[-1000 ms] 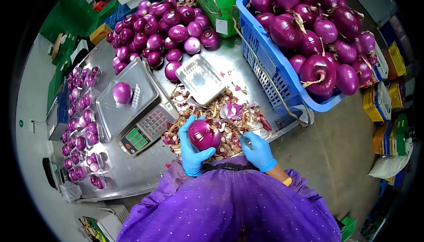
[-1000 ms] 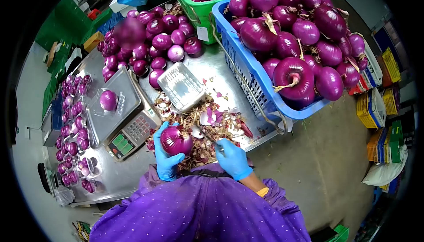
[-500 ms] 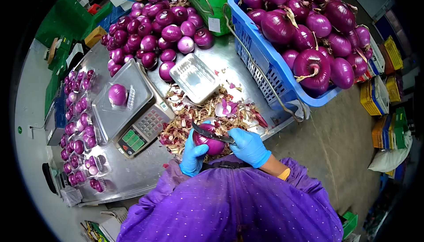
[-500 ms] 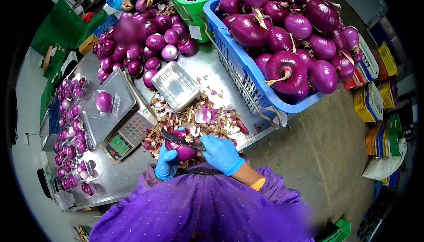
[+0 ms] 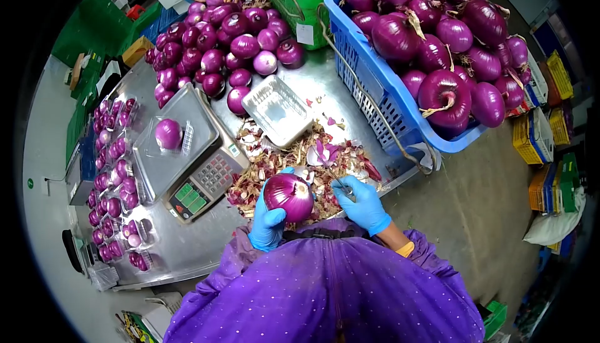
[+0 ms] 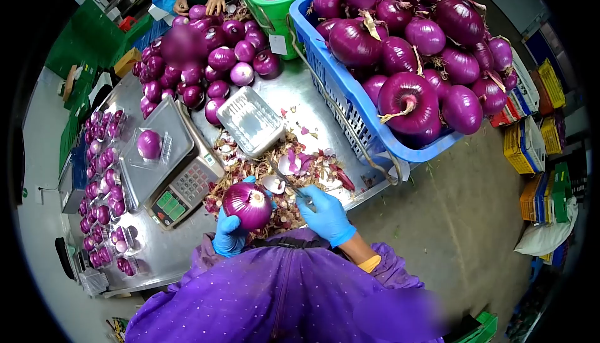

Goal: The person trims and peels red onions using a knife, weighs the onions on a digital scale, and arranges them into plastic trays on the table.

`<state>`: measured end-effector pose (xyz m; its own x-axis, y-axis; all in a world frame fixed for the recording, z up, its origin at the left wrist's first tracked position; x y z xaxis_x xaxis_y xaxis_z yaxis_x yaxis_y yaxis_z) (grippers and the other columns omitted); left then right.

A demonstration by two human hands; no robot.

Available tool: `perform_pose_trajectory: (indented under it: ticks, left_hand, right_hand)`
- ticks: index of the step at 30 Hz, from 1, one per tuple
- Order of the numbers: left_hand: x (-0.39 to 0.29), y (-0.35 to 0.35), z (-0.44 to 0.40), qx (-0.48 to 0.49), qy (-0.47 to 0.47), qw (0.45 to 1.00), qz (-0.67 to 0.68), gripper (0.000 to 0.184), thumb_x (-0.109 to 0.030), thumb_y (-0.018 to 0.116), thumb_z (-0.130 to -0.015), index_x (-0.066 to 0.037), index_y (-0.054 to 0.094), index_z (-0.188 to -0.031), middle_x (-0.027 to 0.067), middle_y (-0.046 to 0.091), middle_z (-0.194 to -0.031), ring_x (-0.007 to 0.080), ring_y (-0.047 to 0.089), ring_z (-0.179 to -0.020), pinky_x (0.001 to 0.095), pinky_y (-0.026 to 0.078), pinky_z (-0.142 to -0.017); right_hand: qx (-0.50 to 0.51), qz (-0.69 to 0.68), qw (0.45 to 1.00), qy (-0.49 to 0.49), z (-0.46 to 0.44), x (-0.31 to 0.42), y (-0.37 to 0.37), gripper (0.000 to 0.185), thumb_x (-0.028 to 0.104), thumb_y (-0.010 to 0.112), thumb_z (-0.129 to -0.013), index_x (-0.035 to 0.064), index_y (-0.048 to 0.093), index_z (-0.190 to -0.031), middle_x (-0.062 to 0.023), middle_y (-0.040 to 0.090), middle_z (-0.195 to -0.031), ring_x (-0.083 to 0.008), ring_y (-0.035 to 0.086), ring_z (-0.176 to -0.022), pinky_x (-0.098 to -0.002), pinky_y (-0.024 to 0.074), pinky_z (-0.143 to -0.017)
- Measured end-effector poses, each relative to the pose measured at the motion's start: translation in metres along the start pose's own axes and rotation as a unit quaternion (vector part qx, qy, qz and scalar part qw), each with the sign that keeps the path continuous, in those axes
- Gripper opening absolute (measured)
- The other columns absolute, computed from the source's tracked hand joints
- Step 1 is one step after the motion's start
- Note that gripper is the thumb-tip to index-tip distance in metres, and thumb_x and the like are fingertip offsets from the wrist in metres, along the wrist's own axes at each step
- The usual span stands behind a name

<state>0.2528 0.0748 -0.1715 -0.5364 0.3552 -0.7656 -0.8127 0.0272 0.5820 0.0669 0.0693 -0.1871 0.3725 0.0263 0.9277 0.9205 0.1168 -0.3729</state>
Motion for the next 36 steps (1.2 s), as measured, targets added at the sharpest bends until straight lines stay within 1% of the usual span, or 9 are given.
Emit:
perform_pose_trajectory:
  ticks: [5,9,10,14,17,22,28,30,36]
  left_hand:
    - [-0.014,0.009,-0.001,-0.001,0.037,0.996,-0.083,0.097,-0.020,0.082,-0.058,-0.003,0.032,-0.139,0.0107,0.049,-0.126,0.0233,0.053,-0.114,0.0371,0.045,-0.098]
    - [-0.023,0.006,0.003,-0.009,0.051,0.993,-0.109,0.095,-0.010,0.083,-0.060,-0.006,0.031,-0.140,0.0100,0.047,-0.126,0.0220,0.050,-0.116,0.0364,0.043,-0.100]
    - [-0.023,0.003,0.005,-0.009,0.047,0.993,-0.107,0.095,-0.007,0.083,-0.061,-0.006,0.031,-0.140,0.0101,0.047,-0.127,0.0217,0.049,-0.117,0.0366,0.043,-0.100]
    - [-0.017,-0.018,0.011,-0.023,0.060,0.995,-0.073,0.096,-0.006,0.084,-0.061,-0.007,0.030,-0.140,0.0093,0.044,-0.131,0.0216,0.046,-0.122,0.0378,0.040,-0.103]
    - [-0.053,-0.022,0.020,-0.032,0.124,0.983,-0.130,0.097,-0.006,0.084,-0.061,-0.007,0.030,-0.141,0.0091,0.043,-0.133,0.0216,0.046,-0.123,0.0387,0.039,-0.104]
    - [-0.164,-0.125,0.030,-0.204,0.300,0.873,-0.327,0.098,-0.017,0.085,-0.059,-0.008,0.030,-0.139,0.0122,0.042,-0.133,0.0251,0.044,-0.124,0.0381,0.033,-0.109]
    - [-0.247,-0.189,-0.012,-0.136,0.272,0.788,-0.535,0.089,-0.027,0.085,-0.057,-0.012,0.040,-0.133,0.0132,0.047,-0.130,0.0291,0.045,-0.124,0.0410,0.029,-0.111]
    - [-0.259,-0.200,-0.033,-0.123,0.238,0.696,-0.667,0.089,-0.033,0.084,-0.056,-0.015,0.042,-0.132,0.0103,0.050,-0.130,0.0309,0.042,-0.125,0.0450,0.025,-0.112]
    - [-0.258,-0.223,-0.073,-0.013,0.180,0.764,-0.619,0.092,-0.041,0.080,-0.060,-0.020,0.038,-0.139,0.0099,0.047,-0.136,0.0326,0.037,-0.130,0.0464,0.017,-0.114]
  right_hand:
    - [0.039,-0.180,0.980,-0.071,-0.023,0.084,0.011,0.031,0.010,0.070,-0.083,0.0022,0.062,-0.111,-0.0119,0.063,-0.091,-0.0139,0.060,-0.072,-0.0264,0.0481,-0.067]
    - [0.055,-0.025,0.990,-0.125,-0.029,0.096,0.023,0.029,0.012,0.069,-0.082,0.0006,0.062,-0.107,-0.0146,0.064,-0.098,-0.0260,0.065,-0.086,-0.0325,0.0511,-0.075]
    - [0.001,-0.063,0.984,-0.166,-0.029,0.098,0.023,0.016,0.005,0.070,-0.081,-0.0009,0.066,-0.095,-0.0095,0.064,-0.082,-0.0158,0.062,-0.072,-0.0269,0.0476,-0.065]
    - [0.024,-0.062,0.996,-0.057,-0.037,0.051,0.049,0.007,0.007,0.065,-0.086,0.0009,0.063,-0.091,-0.0019,0.063,-0.078,-0.0071,0.055,-0.069,-0.0234,0.0455,-0.062]
    - [0.022,-0.049,0.997,0.059,-0.038,-0.031,0.059,0.007,0.006,0.063,-0.085,0.0012,0.062,-0.091,-0.0067,0.064,-0.076,-0.0119,0.059,-0.070,-0.0273,0.0484,-0.065]
    - [-0.024,-0.034,0.993,0.114,-0.026,-0.093,0.028,0.006,0.005,0.063,-0.086,0.0018,0.061,-0.091,-0.0019,0.061,-0.076,-0.0083,0.054,-0.069,-0.0244,0.0471,-0.063]
    - [0.043,-0.097,0.973,0.203,-0.025,-0.055,0.051,0.007,0.006,0.062,-0.088,0.0035,0.061,-0.094,0.0012,0.058,-0.074,-0.0059,0.054,-0.062,-0.0205,0.0424,-0.054]
    - [0.063,-0.070,0.984,0.154,-0.030,-0.055,0.063,0.007,0.005,0.062,-0.088,0.0019,0.061,-0.094,0.0015,0.058,-0.074,-0.0058,0.054,-0.062,-0.0207,0.0428,-0.056]
    - [0.064,-0.104,0.972,0.203,-0.032,-0.053,0.079,0.011,0.007,0.062,-0.087,0.0012,0.061,-0.096,-0.0003,0.060,-0.073,-0.0063,0.055,-0.061,-0.0203,0.0421,-0.051]
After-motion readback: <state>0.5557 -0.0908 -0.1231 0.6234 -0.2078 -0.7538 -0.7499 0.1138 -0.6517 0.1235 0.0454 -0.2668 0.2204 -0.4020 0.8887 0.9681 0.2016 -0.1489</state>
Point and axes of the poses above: each hand's wrist, its own z-axis away from the middle knuckle, its own y-axis out of the palm, x = y × z, the point moved 9 cm from there along -z, towards the middle knuckle
